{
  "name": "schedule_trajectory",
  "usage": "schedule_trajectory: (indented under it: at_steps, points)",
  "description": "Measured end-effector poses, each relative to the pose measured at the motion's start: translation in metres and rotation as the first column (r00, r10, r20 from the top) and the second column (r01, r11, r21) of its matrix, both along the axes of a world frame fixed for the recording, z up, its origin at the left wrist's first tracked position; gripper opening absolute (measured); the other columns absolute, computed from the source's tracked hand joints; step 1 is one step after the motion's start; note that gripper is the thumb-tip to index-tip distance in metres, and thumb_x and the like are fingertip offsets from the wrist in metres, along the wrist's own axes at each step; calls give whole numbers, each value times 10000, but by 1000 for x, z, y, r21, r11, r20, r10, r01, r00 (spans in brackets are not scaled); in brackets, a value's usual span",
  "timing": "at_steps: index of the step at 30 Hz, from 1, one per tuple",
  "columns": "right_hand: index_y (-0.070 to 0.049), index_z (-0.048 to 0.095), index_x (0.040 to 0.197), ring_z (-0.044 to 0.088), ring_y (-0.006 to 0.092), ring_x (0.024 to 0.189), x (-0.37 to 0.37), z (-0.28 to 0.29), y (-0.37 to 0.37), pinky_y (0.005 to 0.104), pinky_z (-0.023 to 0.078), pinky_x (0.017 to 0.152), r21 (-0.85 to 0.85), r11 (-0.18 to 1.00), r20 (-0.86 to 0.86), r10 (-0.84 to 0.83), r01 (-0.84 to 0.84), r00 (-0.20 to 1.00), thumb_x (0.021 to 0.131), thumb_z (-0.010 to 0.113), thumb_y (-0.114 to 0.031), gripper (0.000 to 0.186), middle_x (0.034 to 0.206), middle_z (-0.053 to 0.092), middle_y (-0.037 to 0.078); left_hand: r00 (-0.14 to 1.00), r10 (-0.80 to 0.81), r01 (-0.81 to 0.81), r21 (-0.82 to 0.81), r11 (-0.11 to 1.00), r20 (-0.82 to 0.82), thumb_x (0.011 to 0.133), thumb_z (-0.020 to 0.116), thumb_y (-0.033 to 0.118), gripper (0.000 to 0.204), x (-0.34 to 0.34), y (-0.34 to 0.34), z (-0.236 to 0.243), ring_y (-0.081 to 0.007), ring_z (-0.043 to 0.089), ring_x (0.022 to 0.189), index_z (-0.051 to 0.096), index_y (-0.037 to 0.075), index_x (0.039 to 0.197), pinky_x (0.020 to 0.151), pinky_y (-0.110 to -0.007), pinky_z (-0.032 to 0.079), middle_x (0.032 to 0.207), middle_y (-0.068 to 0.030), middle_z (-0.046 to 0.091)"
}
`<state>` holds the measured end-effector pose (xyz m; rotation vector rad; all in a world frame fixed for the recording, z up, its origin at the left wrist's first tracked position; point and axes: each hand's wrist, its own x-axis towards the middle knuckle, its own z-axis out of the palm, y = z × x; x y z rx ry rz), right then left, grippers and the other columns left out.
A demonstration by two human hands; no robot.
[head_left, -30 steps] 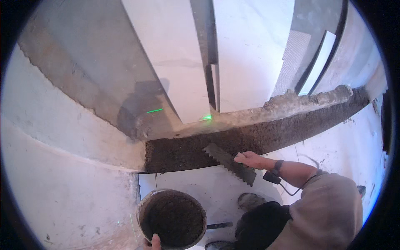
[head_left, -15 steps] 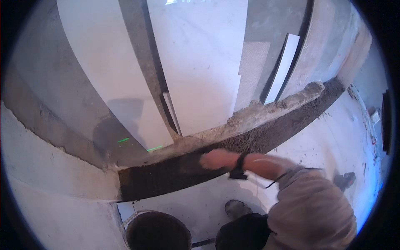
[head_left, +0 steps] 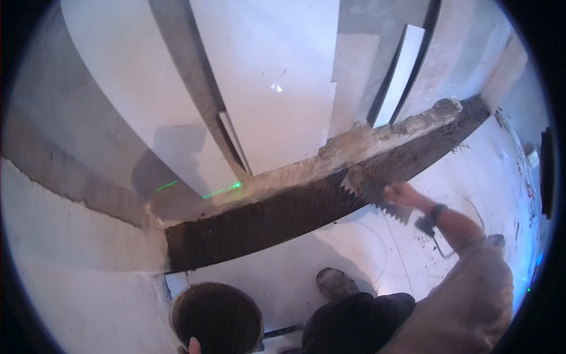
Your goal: Apply mortar to the floor using a notched trowel in preparation for tiling.
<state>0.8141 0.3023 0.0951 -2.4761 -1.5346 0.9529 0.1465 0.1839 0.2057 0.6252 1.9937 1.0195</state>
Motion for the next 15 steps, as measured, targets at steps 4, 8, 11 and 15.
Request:
schedule_trajectory:
  at_steps: [4,8,11,15]
  points:
    - [-51,592,974,612,182,738,-104,33,5,372,495,662,59,940,-385,332,-336,861,757,700,-228,301,831,629,86,998,56,-57,-14,998,-15,776,780,250,499,20,15,-6,-167,587,845,573,-77,1091,733,-320,488,975,-114,641]
    - [-95,585,895,651,346,732,-219,95,53,455,500,603,223,362,-12,929,-905,369,723,644,-159,193,750,643,103,968,-22,4,-76,997,-249,709,831,341,487,35,24,-6,-119,493,609,575,-48,848,525,-293,420,688,-25,564]
    - [-89,620,827,666,317,684,-294,118,74,450,510,554,214,-38,191,982,-976,3,729,614,-135,108,699,639,100,963,-21,9,-47,999,-268,703,826,354,480,43,27,-7,-132,538,639,587,-48,808,581,-297,462,740,-61,602]
    - [-117,640,805,662,303,636,-371,110,79,420,505,515,157,-212,340,928,-964,-149,712,602,-107,101,685,644,96,958,-35,50,44,998,-286,684,826,371,501,53,24,-12,-166,585,668,599,-61,798,624,-316,488,777,-104,636]
